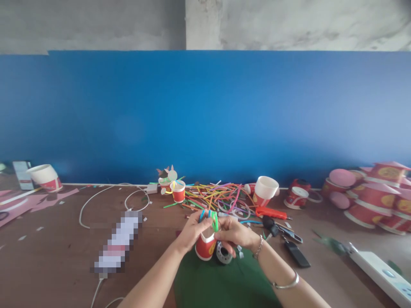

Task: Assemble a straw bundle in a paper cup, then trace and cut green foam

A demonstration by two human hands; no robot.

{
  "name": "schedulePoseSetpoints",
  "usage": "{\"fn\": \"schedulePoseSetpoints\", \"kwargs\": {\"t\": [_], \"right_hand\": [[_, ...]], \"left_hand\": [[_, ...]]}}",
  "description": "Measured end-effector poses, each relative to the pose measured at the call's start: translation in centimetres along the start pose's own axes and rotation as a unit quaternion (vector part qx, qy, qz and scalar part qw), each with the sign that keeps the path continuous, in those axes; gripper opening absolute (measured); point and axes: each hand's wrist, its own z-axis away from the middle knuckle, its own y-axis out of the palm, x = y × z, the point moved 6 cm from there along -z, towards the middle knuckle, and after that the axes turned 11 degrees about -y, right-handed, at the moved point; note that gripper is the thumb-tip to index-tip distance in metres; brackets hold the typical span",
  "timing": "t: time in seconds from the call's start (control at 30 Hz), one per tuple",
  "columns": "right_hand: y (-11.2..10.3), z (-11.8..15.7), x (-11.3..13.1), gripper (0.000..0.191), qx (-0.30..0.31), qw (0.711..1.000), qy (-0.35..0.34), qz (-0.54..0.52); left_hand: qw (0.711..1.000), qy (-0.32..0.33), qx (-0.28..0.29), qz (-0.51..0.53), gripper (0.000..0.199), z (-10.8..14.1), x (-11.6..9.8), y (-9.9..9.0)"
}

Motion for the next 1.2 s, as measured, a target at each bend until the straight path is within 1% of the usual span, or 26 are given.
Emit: {"fn": "schedulePoseSetpoints", "kwargs": {"t": [0.17,0.37,0.43,0.5,0.6,0.73,0.8,0.87,0.97,1.03,1.13,1.17,1.2], "right_hand": [[-0.4,-0.1,-0.2,0.037,0.006,0.999,-0.007,-0.032],[-0.1,0.1,-0.4,0.036,0.044,0.998,-0.009,-0.046],[-0.1,0.1,-0.6,0.036,0.038,0.998,-0.008,-0.042],[-0.2,0.0,-0.7,0.036,0.011,0.999,-0.009,-0.034],[-0.6,-0.4,-0.5,0.039,-0.058,0.998,-0.026,-0.029],[-0.6,-0.8,0.5,0.051,-0.145,0.985,-0.084,-0.035],[-0.4,-0.9,0.9,0.056,-0.168,0.979,-0.114,-0.032],[-0.1,-1.1,1.0,0.063,-0.177,0.974,-0.136,-0.026],[-0.2,-1.3,0.5,0.067,-0.198,0.971,-0.131,-0.002],[-0.7,-1.2,0.0,0.063,-0.230,0.966,-0.116,0.027],[-1.7,-0.9,-0.5,0.057,-0.283,0.951,-0.107,0.061],[-1.9,-0.9,-0.6,0.055,-0.292,0.948,-0.106,0.070],[-2.1,-0.8,-0.8,0.053,-0.299,0.945,-0.104,0.079]], "left_hand": [[1.000,-0.003,-0.014,0.025,0.027,-0.1,0.0,-0.3],[1.000,0.010,0.022,-0.013,0.026,0.3,-0.3,0.6],[1.000,0.008,0.025,-0.012,0.025,0.3,-0.1,0.7],[1.000,0.003,0.012,0.006,0.024,0.2,0.1,0.3],[0.999,0.013,-0.035,0.022,0.023,-0.2,0.2,-0.8],[0.993,0.044,-0.112,0.013,0.023,-0.4,-0.1,-2.3],[0.990,0.052,-0.131,0.015,0.023,-0.4,-0.3,-2.7],[0.988,0.055,-0.145,0.013,0.024,-0.4,-0.5,-3.0],[0.979,0.066,-0.194,0.009,0.028,-0.4,-0.8,-3.9],[0.968,0.081,-0.236,0.008,0.031,-0.3,-1.0,-4.8],[0.953,0.113,-0.281,-0.001,0.033,-0.3,-1.3,-6.5],[0.946,0.127,-0.300,-0.009,0.035,-0.2,-1.3,-7.1],[0.933,0.140,-0.331,-0.019,0.036,0.0,-1.3,-7.9]]}}
